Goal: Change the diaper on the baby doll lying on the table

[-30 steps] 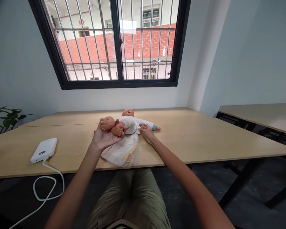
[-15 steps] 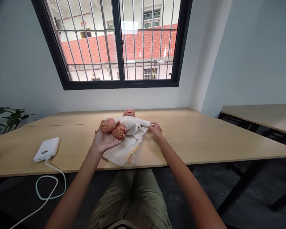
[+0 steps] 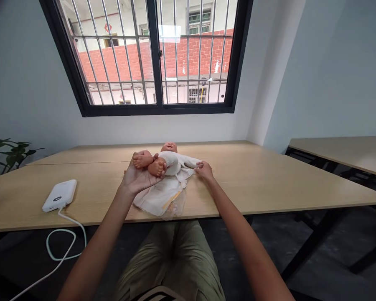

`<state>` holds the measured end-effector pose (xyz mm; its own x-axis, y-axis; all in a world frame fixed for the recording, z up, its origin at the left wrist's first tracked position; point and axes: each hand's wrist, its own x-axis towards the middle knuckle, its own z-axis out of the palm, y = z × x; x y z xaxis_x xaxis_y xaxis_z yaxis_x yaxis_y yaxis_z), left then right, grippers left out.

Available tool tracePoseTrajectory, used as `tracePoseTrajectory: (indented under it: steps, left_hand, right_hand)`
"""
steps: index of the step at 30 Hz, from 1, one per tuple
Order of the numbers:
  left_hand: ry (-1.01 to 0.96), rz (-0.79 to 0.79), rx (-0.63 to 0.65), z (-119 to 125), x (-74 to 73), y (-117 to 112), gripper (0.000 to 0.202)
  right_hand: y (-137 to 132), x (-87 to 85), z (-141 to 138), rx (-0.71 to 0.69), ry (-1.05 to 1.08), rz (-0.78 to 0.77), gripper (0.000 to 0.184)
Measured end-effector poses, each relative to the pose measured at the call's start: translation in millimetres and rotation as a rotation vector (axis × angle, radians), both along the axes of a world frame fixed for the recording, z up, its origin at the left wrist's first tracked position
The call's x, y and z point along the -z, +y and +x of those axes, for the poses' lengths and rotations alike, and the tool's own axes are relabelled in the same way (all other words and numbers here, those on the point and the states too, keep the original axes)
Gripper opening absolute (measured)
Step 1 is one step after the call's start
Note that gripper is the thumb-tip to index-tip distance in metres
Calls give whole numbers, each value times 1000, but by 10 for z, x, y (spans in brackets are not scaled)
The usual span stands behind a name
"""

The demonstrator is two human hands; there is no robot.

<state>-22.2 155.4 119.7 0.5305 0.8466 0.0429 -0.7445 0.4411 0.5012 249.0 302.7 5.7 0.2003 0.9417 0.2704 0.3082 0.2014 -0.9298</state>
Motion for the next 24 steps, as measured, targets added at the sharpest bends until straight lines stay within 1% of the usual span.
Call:
tracePoseTrajectory:
  steps: [3,5,6,7,8,9,10,12,14,16,19,22,24]
  left_hand:
    - [-1,-13,-6,-10,19,-14,37]
    - [-5,-10,-3,-8,10,-4,35]
    - [-2,-2,2,-3,-4,7,34]
    - [6,9,8,5,-27,21,33]
    - [17,24,15,16,-58,39,32]
    - [30,38,20,28,-98,59,32]
    - [41,53,22,43,-145,82,32]
    - [58,72,13,76,-254,130,33]
    - [73,77,-5,113,-365,181,36]
    - [84,81,-12,152,-458,230,38]
    - [77,100,4,208,-538,285,38]
    - [63,98,8,248,-544,290,37]
    - [58,85,7,262,-505,249,38]
  right_hand:
    - [-82,-45,3,147,-134,65,25]
    - [-168,-86,-47,193,-199,115,24]
    - [-220,-104,-95,193,-240,154,22]
    - [-276,-116,-161,164,-283,202,18]
    - [-334,-120,-242,101,-326,255,12]
    - [-392,-113,-336,15,-371,305,8]
    - [-448,-95,-437,-96,-406,336,9]
    - [-544,-40,-640,-300,-480,319,24]
    - [-606,11,-811,-435,-568,225,42]
    - [-630,29,-926,-493,-607,119,55]
    - [-611,-6,-986,-509,-569,19,70]
    - [-554,-42,-962,-537,-546,-24,76]
    - [-513,-38,-941,-540,-491,-24,74]
